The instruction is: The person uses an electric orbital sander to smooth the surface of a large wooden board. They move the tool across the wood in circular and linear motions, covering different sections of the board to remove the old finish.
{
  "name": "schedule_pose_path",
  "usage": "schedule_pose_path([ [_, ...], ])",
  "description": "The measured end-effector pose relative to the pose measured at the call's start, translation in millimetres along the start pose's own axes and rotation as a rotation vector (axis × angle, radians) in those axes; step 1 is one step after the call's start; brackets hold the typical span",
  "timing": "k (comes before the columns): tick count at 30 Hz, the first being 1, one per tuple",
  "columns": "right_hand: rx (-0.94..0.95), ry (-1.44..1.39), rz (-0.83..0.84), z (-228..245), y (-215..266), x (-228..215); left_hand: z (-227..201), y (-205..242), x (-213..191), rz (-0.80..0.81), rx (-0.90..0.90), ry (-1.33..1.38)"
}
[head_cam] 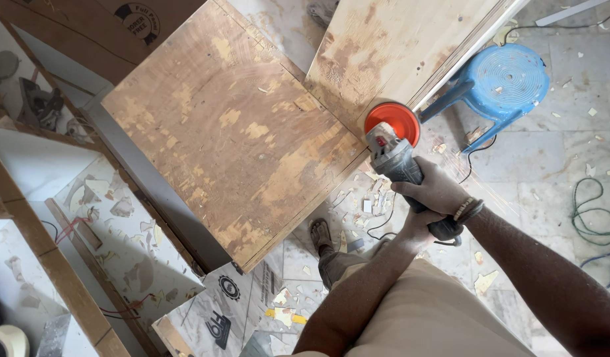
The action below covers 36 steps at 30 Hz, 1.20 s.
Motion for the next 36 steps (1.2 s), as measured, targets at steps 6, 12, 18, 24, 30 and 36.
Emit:
schedule_pose_path([
  [6,-0.078,-0.066,-0.037,-7.5,0.4,-20.6,-3.1,-15.5,34.4,0.086,0.029,-0.112],
  [12,-0.078,-0.063,0.003,-3.3,-4.0,-17.2,-9.3,-16.5,43.5,0.1,0.074,-0.031],
  [18,-0.122,-0.014,0.022,-3.5,-7.4,-6.3,10.1,-13.8,17.8,-0.106,0.044,-0.126],
  [24,-0.07,0.023,0.052,-4.5,-13.8,0.4,-4.1,-6.8,34.8,-0.085,0.09,-0.062],
  [30,-0.152,-0.013,0.065,11.9,-23.0,0.5,-19.9,-22.1,36.0,-0.082,0.132,-0.118],
  [36,-0.08,0.015,0.074,15.8,-19.9,7.3,-23.5,-13.6,46.4,-0.105,0.125,-0.095],
])
Point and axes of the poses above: each hand's wrist, its own y-axis away from the middle knuckle, its own x-axis out of the palm, z = x × y, the point moved 2 cm from there along -y, towards the middle knuckle, and after that the axes turned 12 degrees about x, right-handed, at the moved point
